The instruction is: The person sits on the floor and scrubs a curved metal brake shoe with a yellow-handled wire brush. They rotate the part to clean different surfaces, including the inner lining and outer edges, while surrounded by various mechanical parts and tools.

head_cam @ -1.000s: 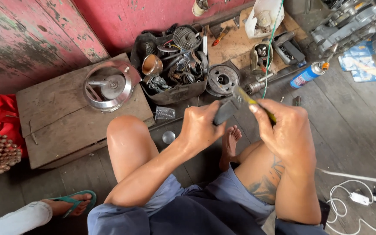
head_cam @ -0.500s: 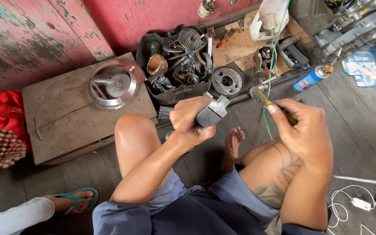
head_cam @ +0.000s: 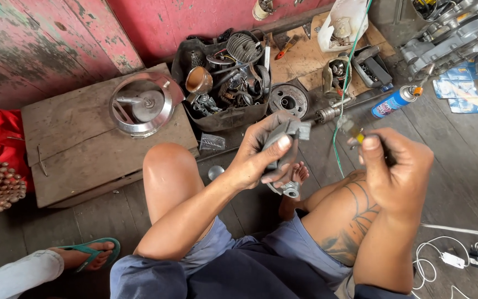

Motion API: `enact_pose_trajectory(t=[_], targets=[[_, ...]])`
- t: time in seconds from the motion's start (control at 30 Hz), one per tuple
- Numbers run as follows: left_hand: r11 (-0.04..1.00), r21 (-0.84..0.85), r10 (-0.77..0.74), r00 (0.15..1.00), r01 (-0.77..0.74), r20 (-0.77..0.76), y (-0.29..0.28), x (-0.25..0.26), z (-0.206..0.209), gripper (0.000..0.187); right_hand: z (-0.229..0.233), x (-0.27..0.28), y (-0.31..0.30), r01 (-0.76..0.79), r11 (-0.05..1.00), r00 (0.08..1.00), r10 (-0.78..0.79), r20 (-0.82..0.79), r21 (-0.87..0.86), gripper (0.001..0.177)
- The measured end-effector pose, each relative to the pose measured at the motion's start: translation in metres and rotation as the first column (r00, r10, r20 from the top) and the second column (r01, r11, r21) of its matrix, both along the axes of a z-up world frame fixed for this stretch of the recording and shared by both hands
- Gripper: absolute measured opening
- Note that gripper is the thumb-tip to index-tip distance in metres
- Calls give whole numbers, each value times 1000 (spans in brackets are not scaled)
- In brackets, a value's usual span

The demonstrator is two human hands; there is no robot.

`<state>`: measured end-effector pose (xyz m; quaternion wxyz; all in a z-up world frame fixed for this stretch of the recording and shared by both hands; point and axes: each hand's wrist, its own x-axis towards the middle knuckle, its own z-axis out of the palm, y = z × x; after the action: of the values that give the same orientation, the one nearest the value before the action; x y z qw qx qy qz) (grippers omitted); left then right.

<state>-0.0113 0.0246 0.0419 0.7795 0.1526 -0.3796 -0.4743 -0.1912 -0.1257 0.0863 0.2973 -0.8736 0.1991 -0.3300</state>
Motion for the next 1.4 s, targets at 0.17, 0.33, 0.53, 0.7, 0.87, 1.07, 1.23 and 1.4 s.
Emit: enact_pose_trajectory(t=[0.17,0.33,0.53,0.7,0.87,1.07,1.23,1.4], targets=[[994,71,85,995,-82,-51,0,2,-1,45,8,9,29,21,994,998,-15,55,-106,28],[975,152,171,984,-161,-54,-3,-1,-5,48,13,17,32,42,974,999,-35,35,-224,22],[909,233,312,935,-345,168,-3,-2,5,48,11,21,31,34,964,999,-35,1,-263,19],[858,296,333,894,-419,300,-10,-1,-7,53,4,25,25,36,943,995,-63,-71,-331,13],[860,409,233,948,-306,218,-10,4,5,39,2,30,21,59,934,989,-102,-103,-354,14],[805,388,336,884,-449,324,-18,7,-4,36,-5,33,19,95,927,973,-164,-164,-362,18],[675,229,561,689,-701,458,-22,12,6,41,-7,40,19,-11,977,999,4,-33,-214,16],[737,270,505,770,-620,390,-22,17,7,38,-15,44,14,27,973,995,-49,-88,-230,16]])
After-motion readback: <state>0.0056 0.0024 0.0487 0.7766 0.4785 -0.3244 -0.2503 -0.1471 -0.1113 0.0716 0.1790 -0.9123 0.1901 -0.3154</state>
